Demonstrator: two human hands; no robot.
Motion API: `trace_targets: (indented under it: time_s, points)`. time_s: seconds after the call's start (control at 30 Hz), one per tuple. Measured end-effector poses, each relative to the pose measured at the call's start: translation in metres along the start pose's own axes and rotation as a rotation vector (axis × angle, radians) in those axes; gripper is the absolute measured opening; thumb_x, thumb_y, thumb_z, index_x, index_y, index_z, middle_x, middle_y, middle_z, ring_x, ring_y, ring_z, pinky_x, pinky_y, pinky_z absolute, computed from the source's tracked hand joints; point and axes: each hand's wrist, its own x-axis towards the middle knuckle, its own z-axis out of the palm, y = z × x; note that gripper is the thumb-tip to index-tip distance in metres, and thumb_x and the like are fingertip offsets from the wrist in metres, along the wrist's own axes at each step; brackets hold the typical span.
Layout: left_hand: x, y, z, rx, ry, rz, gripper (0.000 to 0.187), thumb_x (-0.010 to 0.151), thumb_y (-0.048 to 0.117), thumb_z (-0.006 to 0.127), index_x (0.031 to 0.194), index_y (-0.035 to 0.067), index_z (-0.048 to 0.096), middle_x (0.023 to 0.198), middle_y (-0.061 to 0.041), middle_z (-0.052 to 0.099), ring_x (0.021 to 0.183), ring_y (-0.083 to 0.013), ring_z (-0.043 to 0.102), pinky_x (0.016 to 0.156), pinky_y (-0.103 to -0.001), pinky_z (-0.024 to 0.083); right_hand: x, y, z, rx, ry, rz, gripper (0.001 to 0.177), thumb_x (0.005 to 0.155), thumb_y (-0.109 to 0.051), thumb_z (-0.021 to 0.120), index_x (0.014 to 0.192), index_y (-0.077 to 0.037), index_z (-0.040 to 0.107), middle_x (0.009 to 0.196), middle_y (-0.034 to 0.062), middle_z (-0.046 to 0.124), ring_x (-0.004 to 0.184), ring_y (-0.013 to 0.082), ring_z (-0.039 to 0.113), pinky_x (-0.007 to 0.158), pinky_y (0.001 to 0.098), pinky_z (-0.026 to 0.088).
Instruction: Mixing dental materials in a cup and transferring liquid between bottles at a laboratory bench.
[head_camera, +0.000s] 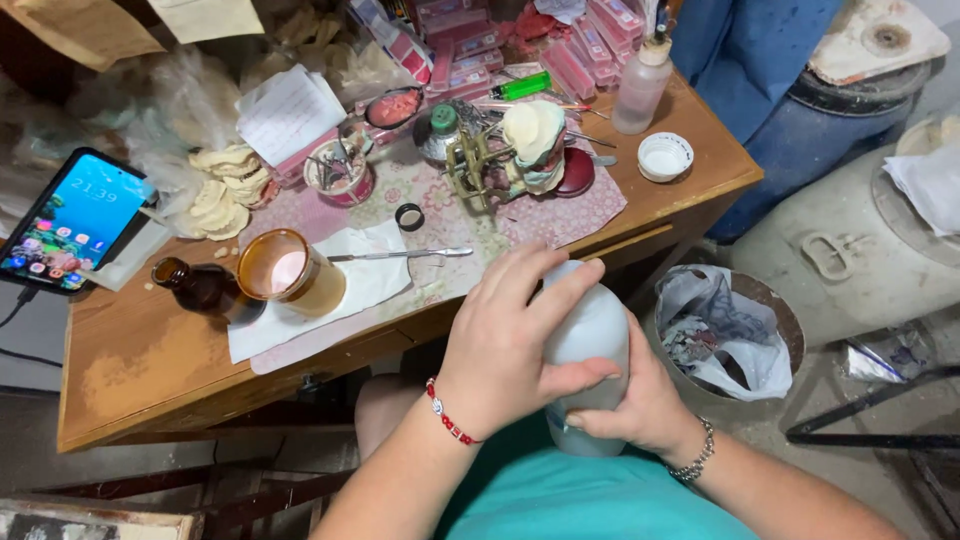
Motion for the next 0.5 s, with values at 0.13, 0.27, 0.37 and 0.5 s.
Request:
trace_targets:
  time_s: [0.13,0.27,0.37,0.5]
  points:
    - [-0.004,0.003,0.006,0.015,-0.003,0.007,0.074,0.092,0.062,0.064,0.145,0.01,0.056,0.148,-0.018,0.06,0.144,-0.0456,0.055,0.113,-0.058,0.049,-0.005,0.01,0.004,0.0,0.025,-0.032,0.136,0.047,-0.034,0.097,0.159,-0.006,0.026,0.15,0.0114,0.053,0.13,0.0218,0.057,0.111,0.0371,0.046]
    - [-0.015,0.006,0.017,-0.013,0.018,-0.004,0.073,0.099,0.065,0.044,0.139,0.006,0.059,0.136,-0.023,0.063,0.127,-0.0436,0.063,0.109,-0.053,0.052,-0.023,0.024,0.011,-0.007,0.042,0.035,0.136,0.047,-0.04,0.098,0.159,-0.01,0.028,0.149,0.0095,0.056,0.13,0.0209,0.059,0.109,0.0372,0.049]
    - [-0.015,0.011,0.015,-0.042,-0.003,0.002,0.071,0.098,0.064,0.046,0.137,0.005,0.06,0.134,-0.023,0.062,0.123,-0.0428,0.064,0.104,-0.052,0.053,-0.032,0.03,0.01,0.0,0.036,0.057,0.134,0.048,-0.042,0.099,0.158,-0.008,0.03,0.145,0.009,0.059,0.126,0.02,0.062,0.106,0.0362,0.053]
    - [-0.01,0.013,0.008,-0.141,-0.015,0.013,0.073,0.097,0.061,0.052,0.144,0.004,0.053,0.151,-0.03,0.053,0.139,-0.0513,0.053,0.122,-0.061,0.039,-0.024,0.028,0.003,-0.007,0.1,0.04,0.137,0.042,-0.027,0.095,0.16,-0.008,0.028,0.148,0.0099,0.058,0.126,0.021,0.061,0.108,0.0356,0.049]
